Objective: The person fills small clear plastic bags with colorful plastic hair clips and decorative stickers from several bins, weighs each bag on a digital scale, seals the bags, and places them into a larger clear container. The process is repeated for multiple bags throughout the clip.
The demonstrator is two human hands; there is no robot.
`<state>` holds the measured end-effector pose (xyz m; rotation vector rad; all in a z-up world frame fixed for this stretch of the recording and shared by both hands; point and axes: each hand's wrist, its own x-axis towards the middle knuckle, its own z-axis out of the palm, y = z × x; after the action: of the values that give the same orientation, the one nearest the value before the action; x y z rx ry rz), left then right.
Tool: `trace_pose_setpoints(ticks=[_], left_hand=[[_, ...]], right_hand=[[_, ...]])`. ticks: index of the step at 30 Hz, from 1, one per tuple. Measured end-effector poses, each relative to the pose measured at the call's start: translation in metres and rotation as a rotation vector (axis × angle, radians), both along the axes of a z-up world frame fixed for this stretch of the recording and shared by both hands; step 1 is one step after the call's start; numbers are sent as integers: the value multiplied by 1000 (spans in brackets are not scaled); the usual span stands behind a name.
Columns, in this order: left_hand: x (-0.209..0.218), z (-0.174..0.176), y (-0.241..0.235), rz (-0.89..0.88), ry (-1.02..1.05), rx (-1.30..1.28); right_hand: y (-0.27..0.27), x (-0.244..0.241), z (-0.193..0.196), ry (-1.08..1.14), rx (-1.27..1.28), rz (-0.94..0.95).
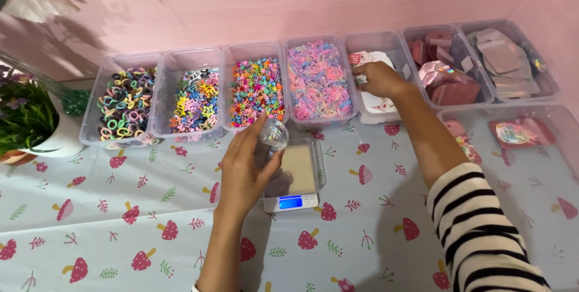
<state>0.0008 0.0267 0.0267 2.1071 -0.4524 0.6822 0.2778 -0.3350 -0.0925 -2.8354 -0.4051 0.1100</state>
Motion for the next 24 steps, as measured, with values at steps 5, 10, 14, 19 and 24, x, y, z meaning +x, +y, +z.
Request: trace_pose_setpoints(ticks=[5,10,14,19,24], left_hand=[[1,11,4,5,40,-23],[2,11,8,4,47,-41],[0,15,6,10,55,-29],[1,15,7,16,64,-25],[2,14,7,21,64,-17]], right_hand=[[-1,-12,10,15,-69,31],[-13,-15,19,115,-44,9],[-4,-26,21,184,32,-67],[-7,-20,11,184,225,-90],[-14,-41,44,67,519,-294]])
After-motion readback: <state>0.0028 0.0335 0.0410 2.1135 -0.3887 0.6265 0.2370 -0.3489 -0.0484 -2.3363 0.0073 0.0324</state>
